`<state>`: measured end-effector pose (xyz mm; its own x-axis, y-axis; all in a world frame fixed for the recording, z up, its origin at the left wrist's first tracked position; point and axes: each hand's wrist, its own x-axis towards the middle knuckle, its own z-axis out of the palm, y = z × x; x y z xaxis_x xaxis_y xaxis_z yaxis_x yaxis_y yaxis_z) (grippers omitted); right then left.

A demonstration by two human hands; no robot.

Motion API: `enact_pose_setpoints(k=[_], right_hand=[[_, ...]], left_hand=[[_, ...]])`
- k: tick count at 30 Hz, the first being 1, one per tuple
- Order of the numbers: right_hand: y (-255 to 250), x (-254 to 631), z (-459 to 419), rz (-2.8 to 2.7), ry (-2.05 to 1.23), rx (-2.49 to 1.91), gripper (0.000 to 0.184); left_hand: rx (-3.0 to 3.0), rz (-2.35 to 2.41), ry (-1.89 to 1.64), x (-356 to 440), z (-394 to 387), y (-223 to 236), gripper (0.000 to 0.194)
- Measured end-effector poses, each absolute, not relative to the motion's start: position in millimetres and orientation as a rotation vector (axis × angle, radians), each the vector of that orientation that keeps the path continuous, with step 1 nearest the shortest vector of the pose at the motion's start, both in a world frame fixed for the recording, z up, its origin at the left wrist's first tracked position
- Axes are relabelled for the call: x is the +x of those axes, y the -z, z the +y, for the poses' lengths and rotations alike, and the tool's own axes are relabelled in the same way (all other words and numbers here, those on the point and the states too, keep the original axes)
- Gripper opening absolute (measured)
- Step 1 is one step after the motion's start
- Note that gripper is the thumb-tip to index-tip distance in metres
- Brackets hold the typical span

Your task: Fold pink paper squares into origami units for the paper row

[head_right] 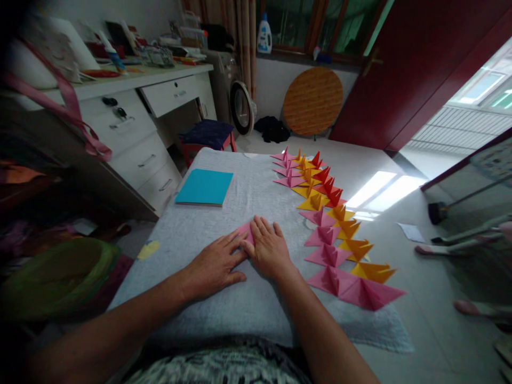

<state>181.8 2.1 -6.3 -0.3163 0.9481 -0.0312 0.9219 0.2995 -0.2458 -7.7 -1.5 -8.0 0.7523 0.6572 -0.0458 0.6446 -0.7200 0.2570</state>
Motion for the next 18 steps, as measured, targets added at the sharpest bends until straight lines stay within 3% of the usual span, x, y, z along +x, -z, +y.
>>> enact_pose_setpoints(k=[5, 18], right_hand=[[9.1, 185.7, 2.2, -2.335, -0.236, -1.939, 0.06], [18.9, 189.2, 1.7, -2.187, -0.097, -2.079, 0.055]], left_hand=[[2.73, 1.038, -0.067, -9.0, -0.5, 4.8, 0.074], [2.781, 1.043, -0.121, -5.1, -6.2, -0.9, 0.062]])
